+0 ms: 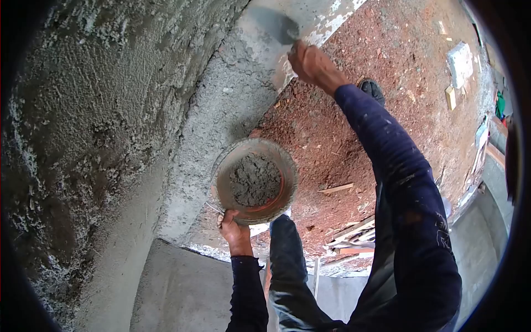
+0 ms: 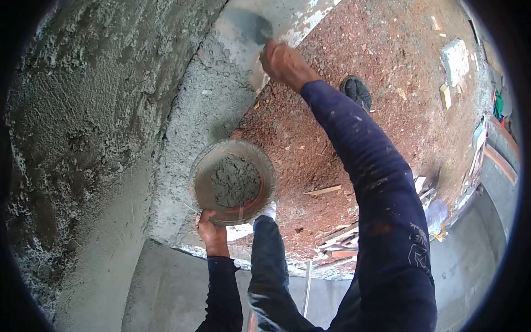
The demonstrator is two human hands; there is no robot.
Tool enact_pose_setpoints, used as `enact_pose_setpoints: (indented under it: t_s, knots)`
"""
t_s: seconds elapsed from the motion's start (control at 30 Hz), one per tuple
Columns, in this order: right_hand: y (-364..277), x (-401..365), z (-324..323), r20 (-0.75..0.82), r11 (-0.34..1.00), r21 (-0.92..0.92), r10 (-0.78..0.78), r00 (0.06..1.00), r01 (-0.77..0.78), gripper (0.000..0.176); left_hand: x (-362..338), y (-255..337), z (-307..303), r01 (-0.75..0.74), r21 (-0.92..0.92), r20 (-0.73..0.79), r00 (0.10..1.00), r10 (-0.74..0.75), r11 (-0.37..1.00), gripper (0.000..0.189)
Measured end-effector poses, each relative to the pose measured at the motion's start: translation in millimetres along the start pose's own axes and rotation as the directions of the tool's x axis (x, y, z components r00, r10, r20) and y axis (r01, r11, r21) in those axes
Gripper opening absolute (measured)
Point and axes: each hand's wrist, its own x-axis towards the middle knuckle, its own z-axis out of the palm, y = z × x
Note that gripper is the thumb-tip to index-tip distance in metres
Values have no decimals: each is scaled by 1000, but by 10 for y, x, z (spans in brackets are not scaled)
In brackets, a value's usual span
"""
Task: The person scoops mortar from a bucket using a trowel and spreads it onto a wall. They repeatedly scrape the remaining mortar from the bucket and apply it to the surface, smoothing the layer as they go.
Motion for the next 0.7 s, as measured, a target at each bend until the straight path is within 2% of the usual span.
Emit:
enact_pose_setpoints:
  t_s: [0.03,0.07,0.1,0.17,0.2,0.23,0.27,0.3,0.33,0.37,0.4,0.43,0.5,0.57,0.6,0.63,0.67,0.7]
  knots:
    - [-16,-3,31,-236,895,-428,-248,940,128,23,-17,11,-8,-3,9,-8,1000,3,1000,48]
    - [-89,-45,55,198,523,-792,-266,943,314,21,-33,19,-4,12,5,-11,1000,-12,1000,48]
    - [-239,-96,86,198,522,-793,-266,943,314,21,-33,3,38,27,-9,-6,1000,-27,1000,48]
    - [-590,-166,134,-23,870,-423,-292,956,255,28,-23,-49,120,1,11,19,1000,-2,1000,48]
    - [-591,-194,178,-66,839,-493,-297,952,228,29,-40,-39,103,-16,54,36,999,14,998,48]
    - [-581,-211,109,-60,846,-483,-289,956,225,29,-86,-32,91,-11,66,27,1000,9,998,48]
    - [-490,-139,-6,100,933,-300,-176,979,198,28,-82,-25,146,2,50,22,1000,-3,999,48]
    - [-449,-118,-68,279,986,-109,-89,956,124,28,-89,-1,163,15,40,12,1000,-16,999,48]
    - [-345,-188,126,264,998,-60,5,964,11,38,-94,9,158,23,37,25,999,-23,999,46]
    - [-340,-137,147,262,998,-60,2,965,15,38,-77,7,141,21,33,25,999,-21,999,46]
    - [-338,-87,170,426,937,247,123,897,-246,39,-61,4,121,38,38,51,998,-40,999,44]
    - [-362,-9,179,601,720,468,165,782,-512,41,-35,-3,109,52,45,78,995,-56,998,42]
    - [-528,189,40,620,665,512,152,770,-544,46,57,-51,83,28,18,76,997,-30,999,39]
    - [-566,278,-66,634,695,482,145,760,-534,45,-1,-47,59,9,-8,67,998,-8,1000,35]
    - [-562,299,-223,718,596,502,116,686,-627,41,-5,-55,138,-9,-21,64,998,10,1000,35]
    - [-568,195,-40,716,598,501,119,688,-625,41,-17,-51,188,-18,-25,57,998,19,1000,35]
    - [-627,-53,317,375,971,184,72,924,-150,37,-31,-49,183,-13,-8,41,999,13,1000,34]
    - [-630,-182,521,79,894,-378,-228,970,241,36,-6,-66,168,-10,-10,44,999,10,1000,34]
